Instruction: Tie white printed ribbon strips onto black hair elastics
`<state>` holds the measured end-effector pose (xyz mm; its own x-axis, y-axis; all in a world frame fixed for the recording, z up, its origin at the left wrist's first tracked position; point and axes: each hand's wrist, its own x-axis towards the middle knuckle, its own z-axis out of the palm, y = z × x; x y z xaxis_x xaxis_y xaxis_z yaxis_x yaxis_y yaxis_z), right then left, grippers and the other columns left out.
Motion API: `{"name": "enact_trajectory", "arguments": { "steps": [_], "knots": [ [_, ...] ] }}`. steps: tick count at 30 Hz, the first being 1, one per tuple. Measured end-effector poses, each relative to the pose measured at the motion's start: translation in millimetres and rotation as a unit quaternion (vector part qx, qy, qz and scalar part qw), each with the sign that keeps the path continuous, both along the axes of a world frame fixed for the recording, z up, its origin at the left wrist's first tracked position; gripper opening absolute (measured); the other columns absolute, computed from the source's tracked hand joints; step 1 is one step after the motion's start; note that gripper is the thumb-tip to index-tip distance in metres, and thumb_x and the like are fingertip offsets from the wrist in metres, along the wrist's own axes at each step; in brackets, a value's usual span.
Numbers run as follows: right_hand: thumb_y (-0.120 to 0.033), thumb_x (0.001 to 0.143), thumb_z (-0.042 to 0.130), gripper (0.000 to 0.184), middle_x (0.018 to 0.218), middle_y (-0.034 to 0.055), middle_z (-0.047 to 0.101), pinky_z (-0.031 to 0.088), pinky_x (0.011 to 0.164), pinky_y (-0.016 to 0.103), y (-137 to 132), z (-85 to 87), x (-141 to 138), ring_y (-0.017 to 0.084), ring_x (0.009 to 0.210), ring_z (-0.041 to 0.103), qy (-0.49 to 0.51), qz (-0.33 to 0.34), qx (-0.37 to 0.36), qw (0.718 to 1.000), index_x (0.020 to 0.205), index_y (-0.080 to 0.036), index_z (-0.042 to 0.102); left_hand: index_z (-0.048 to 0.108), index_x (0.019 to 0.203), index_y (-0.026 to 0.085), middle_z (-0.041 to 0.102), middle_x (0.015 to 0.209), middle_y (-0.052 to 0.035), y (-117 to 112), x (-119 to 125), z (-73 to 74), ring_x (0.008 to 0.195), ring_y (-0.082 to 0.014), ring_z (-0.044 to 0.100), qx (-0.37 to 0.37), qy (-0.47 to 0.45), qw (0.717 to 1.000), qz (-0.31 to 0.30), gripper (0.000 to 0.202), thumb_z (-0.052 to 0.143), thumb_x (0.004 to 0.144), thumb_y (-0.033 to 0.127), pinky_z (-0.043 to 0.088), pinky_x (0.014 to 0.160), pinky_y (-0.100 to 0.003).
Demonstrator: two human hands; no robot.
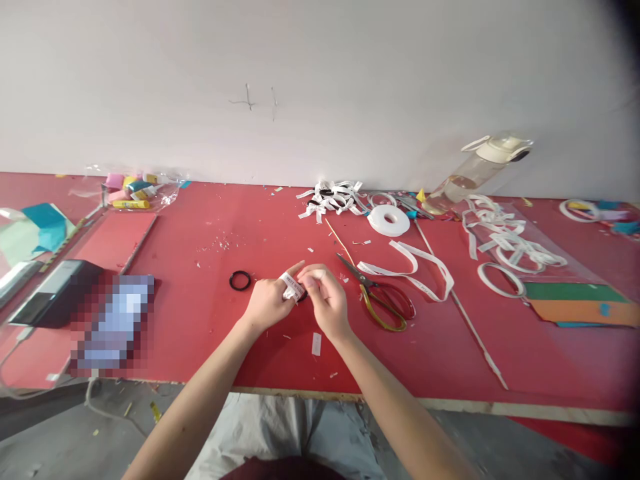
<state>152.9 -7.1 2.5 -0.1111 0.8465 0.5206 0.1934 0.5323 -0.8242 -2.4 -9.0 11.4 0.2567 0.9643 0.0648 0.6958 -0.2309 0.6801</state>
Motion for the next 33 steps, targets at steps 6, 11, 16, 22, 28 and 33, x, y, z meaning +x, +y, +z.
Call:
{"name": "enact_trajectory", "arguments": {
  "steps": [6,11,16,22,28,33],
  "knots": [
    [-0.043,0.092,0.063,0.028,0.113,0.0095,0.065,0.047,0.104,0.045,2.9,6.9,5.4,0.024,0.116,0.057,-0.091,0.087,0.083,0.989,0.112,-0.023,0.065,0.075,0.098,0.017,0.066,0.063,-0.0042,2.2,-3.1,-7.7,0.052,-0.0161,0.053,-0.005,0.006,1.0,-0.003,0.027,0.056,0.082,0.027,0.03,0.055,-0.024],
    [-0.025,0.093,0.063,0.003,0.1,0.0048,0.069,0.049,0.099,0.042,5.1,2.5,-3.4,0.02,0.106,0.06,-0.082,0.092,0.117,0.985,0.093,-0.024,0.066,0.074,0.085,0.016,0.07,0.069,-0.009,4.3,-2.7,-12.0,0.057,-0.0203,0.06,0.001,0.112,0.993,-0.023,0.022,0.053,0.08,0.021,0.027,0.055,-0.026],
    [-0.027,0.097,0.057,0.008,0.09,0.0041,0.066,0.054,0.083,0.033,4.9,-1.8,4.6,0.017,0.092,0.064,0.071,0.017,-0.016,0.997,0.093,-0.022,0.062,0.065,0.126,0.019,0.069,0.066,-0.0048,2.1,0.2,-2.7,0.057,-0.0197,0.061,-0.011,0.069,0.997,-0.017,0.042,0.05,0.089,0.031,0.031,0.056,-0.025],
    [-0.035,0.089,0.068,0.031,0.114,0.0088,0.065,0.051,0.098,0.041,6.5,5.1,8.9,0.022,0.109,0.06,-0.024,0.089,0.028,0.995,0.117,-0.023,0.061,0.073,0.099,0.015,0.063,0.06,-0.0038,3.3,-1.5,-3.8,0.053,-0.0169,0.055,-0.032,0.055,0.998,-0.016,0.03,0.052,0.088,0.034,0.029,0.055,-0.024],
    [-0.018,0.095,0.058,0.014,0.091,0.0048,0.069,0.054,0.089,0.037,7.8,2.4,3.5,0.018,0.096,0.063,-0.061,0.056,0.105,0.991,0.097,-0.024,0.07,0.07,0.075,0.013,0.059,0.058,-0.0041,3.8,-1.4,-9.8,0.05,-0.0138,0.045,-0.021,0.101,0.994,-0.028,0.022,0.054,0.084,0.025,0.025,0.054,-0.026],
    [-0.035,0.094,0.062,0.016,0.092,0.0051,0.071,0.058,0.079,0.032,8.2,-4.4,9.0,0.017,0.087,0.069,0.07,-0.065,-0.075,0.993,0.097,-0.021,0.069,0.073,0.103,0.011,0.045,0.054,0.0037,1.3,0.3,-1.9,0.05,-0.0098,0.029,-0.052,-0.013,0.997,-0.058,0.048,0.053,0.09,0.052,0.025,0.054,-0.023]
  ]
}}
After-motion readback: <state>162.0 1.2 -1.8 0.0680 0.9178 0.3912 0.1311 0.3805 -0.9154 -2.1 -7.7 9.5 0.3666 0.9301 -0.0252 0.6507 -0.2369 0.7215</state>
